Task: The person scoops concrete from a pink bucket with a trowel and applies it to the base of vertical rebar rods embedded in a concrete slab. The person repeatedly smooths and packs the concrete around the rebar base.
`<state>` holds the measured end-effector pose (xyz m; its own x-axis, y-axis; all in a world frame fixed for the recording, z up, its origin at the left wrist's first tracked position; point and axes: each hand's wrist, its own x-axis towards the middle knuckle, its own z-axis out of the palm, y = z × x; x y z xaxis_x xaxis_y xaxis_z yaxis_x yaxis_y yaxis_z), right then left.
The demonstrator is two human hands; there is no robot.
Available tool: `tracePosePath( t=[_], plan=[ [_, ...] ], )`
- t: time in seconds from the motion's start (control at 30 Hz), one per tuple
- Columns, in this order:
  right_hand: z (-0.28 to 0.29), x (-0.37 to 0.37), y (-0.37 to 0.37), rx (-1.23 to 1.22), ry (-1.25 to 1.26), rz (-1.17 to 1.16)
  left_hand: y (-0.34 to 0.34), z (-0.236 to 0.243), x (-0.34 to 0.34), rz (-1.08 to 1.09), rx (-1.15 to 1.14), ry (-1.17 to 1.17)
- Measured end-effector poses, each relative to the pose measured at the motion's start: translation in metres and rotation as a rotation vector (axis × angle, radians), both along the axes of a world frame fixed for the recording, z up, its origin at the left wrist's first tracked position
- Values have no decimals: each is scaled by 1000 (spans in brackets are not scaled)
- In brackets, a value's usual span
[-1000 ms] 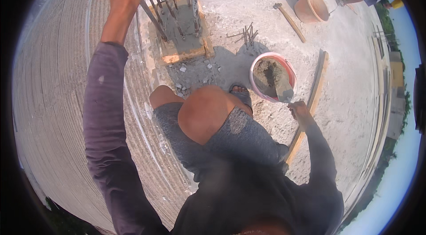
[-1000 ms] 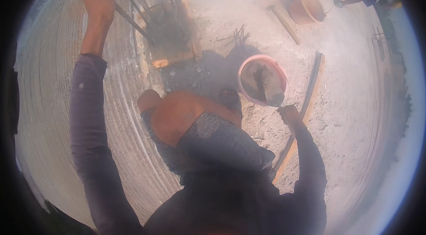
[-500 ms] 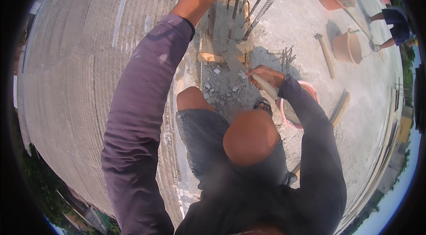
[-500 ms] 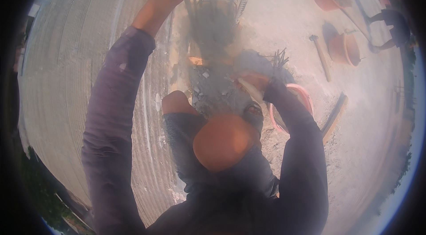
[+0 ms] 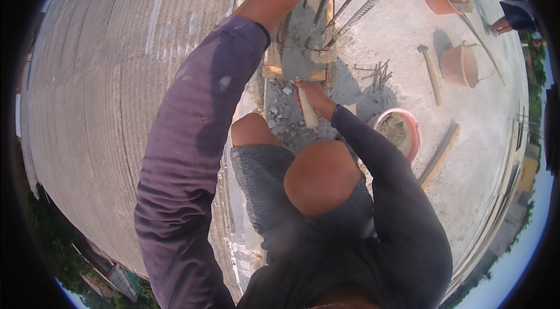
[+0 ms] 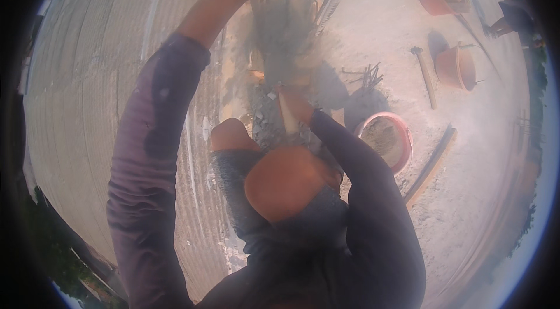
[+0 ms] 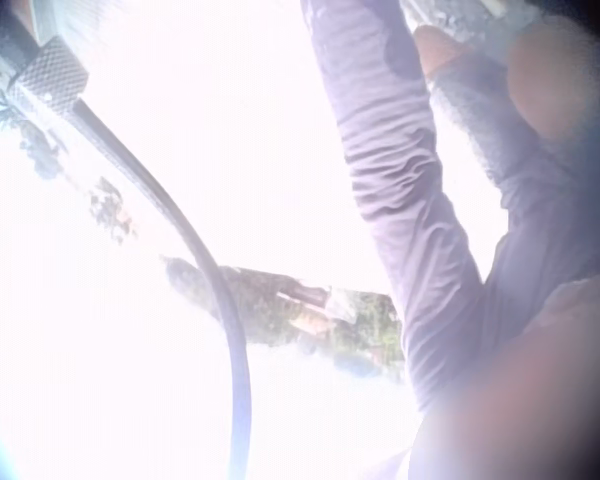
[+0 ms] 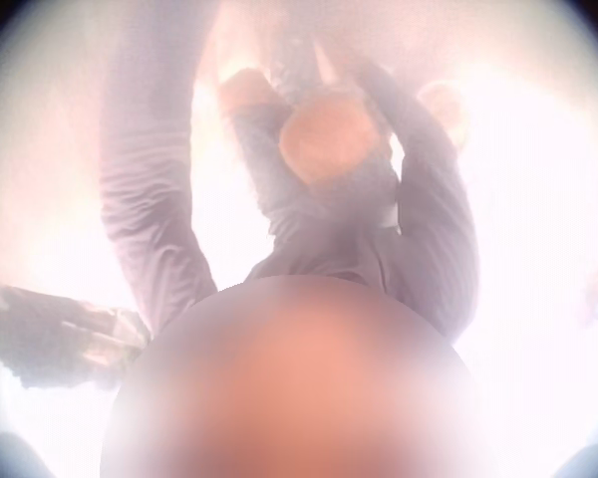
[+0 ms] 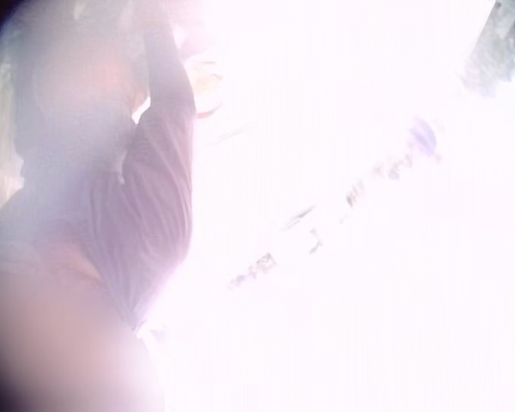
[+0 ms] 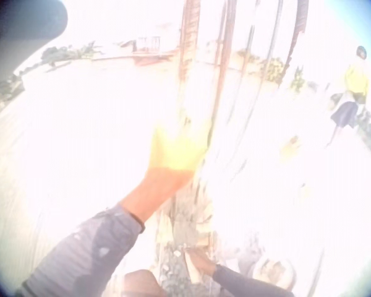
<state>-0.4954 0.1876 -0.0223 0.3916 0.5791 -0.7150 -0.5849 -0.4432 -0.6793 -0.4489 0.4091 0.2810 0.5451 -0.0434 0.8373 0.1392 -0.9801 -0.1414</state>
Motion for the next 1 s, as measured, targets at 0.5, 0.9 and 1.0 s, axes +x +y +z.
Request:
tracePosePath(
  t=[0.5, 0.9, 1.0],
  plan=[
    [52, -24, -34, -117, -388, 414, -11, 31, -14, -213, -693, 169],
    [6, -66, 47, 7, 77, 22, -7, 18, -24, -308, -979, 30],
    [10, -90, 65, 58, 102, -45, -6, 15, -25, -321, -990, 16]
  ],
)
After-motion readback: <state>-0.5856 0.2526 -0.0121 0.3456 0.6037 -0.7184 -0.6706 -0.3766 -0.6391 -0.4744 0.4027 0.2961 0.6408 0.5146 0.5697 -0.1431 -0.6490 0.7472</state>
